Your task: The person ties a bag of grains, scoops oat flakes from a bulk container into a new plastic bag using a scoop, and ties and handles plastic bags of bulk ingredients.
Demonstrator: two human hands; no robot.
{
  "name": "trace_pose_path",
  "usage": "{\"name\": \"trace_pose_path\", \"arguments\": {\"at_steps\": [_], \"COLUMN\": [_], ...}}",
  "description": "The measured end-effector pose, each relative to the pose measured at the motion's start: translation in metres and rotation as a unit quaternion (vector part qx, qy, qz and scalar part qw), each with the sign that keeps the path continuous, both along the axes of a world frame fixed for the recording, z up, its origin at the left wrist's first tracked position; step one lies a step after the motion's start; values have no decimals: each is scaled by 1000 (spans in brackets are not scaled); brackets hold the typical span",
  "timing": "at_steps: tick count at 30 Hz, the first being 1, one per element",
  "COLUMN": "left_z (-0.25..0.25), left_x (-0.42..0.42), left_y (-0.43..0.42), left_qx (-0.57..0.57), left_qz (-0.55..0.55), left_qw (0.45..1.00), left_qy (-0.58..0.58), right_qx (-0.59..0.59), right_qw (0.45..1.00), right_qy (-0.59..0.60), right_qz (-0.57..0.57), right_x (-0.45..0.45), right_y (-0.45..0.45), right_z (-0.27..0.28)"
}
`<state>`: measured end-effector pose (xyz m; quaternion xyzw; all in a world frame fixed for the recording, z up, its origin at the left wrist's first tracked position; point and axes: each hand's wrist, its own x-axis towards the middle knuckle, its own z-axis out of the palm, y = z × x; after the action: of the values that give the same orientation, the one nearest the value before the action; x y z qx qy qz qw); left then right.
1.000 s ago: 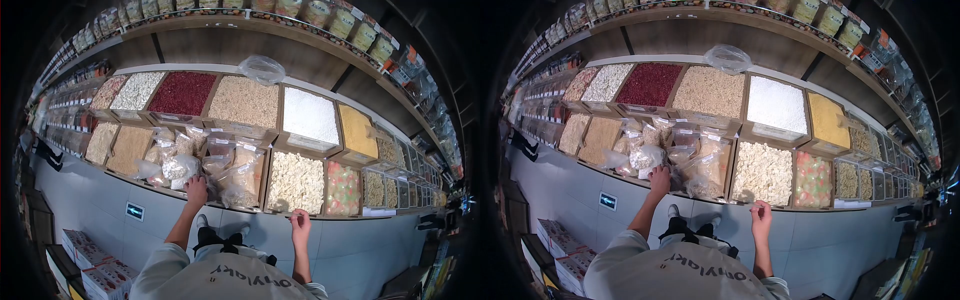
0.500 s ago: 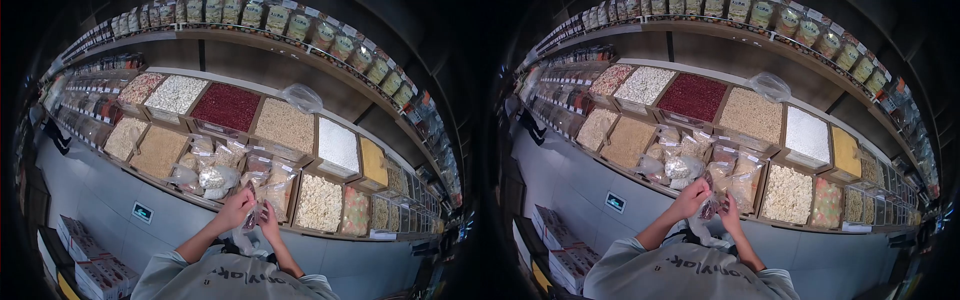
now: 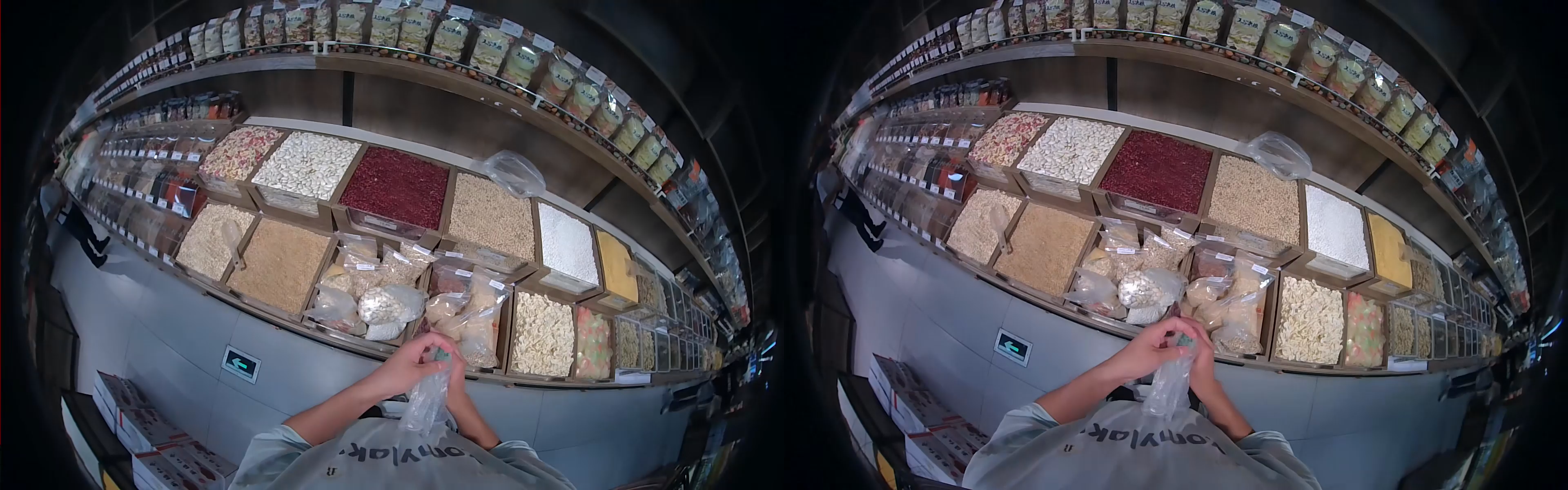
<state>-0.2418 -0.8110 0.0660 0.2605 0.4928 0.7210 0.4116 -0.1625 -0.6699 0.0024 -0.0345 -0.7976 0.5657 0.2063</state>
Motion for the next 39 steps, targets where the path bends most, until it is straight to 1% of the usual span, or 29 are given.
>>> {"name": "trace_pose_path", "arguments": {"at_steps": [1, 2, 3, 4, 5, 6, 7, 8, 9, 10, 11, 12, 13, 14, 15, 16, 17, 18, 21, 22, 23, 25, 27, 30, 32, 34, 36, 37, 39], "left_z": [8, 18, 23, 19, 11, 3, -4, -11, -18, -20, -22, -23, -24, -22, -19, -18, -17, -16, -10, -11, -11, -10, -12, -9, -10, -14, -18, -15, -9], "left_x": [-1, -3, -7, -12, -18, -25, -32, -39, -45, -50, -52, -54, -56, -57, -59, -65, -71, -77, -94, -100, -105, -114, -123, -135, -145, -155, -166, -170, -176], "left_y": [-4, -9, -12, -14, -16, -17, -18, -20, -18, -13, -9, -4, 2, 9, 14, 21, 27, 31, 44, 48, 52, 60, 69, 80, 84, 84, 79, 77, 67], "left_qx": [0, 27, 53, 50, 48, 47, 46, 6, -33, -29, -31, -57, -84, -106, -121, -119, -118, -125, -146, -154, -162, -158, -177, -171, -169, -162, -190, -185, -201], "left_qz": [2, 15, 27, 27, 93, 158, 155, 191, 227, 232, 233, 200, 167, 170, 171, 171, 171, 175, 211, 221, 228, 228, 238, 215, 189, 161, 125, 119, 72], "left_qw": [1000, 999, 994, 994, 994, 986, 987, 980, 969, 969, 969, 974, 977, 972, 964, 958, 951, 949, 934, 929, 925, 929, 905, 915, 919, 923, 924, 925, 927], "left_qy": [-1, -45, -90, -93, -38, 17, 15, 54, 94, 79, 79, 91, 102, 126, 166, 196, 226, 229, 249, 253, 257, 245, 304, 295, 302, 309, 307, 309, 310], "right_qx": [0, -252, -280, -310, -342, -332, -320, -320, -213, -104, -106, 81, 264, -48, -375, -152, -39, 72, 53, 163, 270, 257, 249, 235, 226, 231, 241, 243, 245], "right_qw": [1000, 966, 959, 948, 931, 939, 946, 945, 975, 992, 991, 995, 959, 997, 920, 977, 986, 981, 978, 968, 944, 949, 952, 950, 953, 950, 946, 946, 944], "right_qy": [-1, -6, -40, -71, -99, -66, -32, -33, -44, -56, -57, 6, 70, 5, 9, 33, 44, 58, 87, 101, 115, 110, 105, 113, 87, 91, 98, 94, 87], "right_qz": [2, 60, 15, -30, -75, -61, -47, -50, -52, -53, -52, -63, -70, -58, -114, -147, -154, -170, -180, -165, -149, -142, -142, -174, -182, -190, -193, -195, -201], "right_x": [0, -3, -7, -16, -26, -32, -36, -37, -39, -42, -47, -52, -58, -64, -70, -80, -89, -98, -120, -128, -135, -142, -147, -152, -153, -159, -164, -166, -174], "right_y": [-1, -5, -1, -5, -8, -1, 7, 16, 26, 34, 43, 52, 58, 59, 58, 72, 80, 88, 105, 112, 117, 121, 124, 130, 127, 123, 117, 112, 101], "right_z": [-16, -24, -30, -15, 0, -4, -6, -6, -6, -5, -7, -11, -14, -18, -21, -19, -19, -19, 5, 18, 25, 24, 25, 26, 24, 22, 24, 26, 27]}}
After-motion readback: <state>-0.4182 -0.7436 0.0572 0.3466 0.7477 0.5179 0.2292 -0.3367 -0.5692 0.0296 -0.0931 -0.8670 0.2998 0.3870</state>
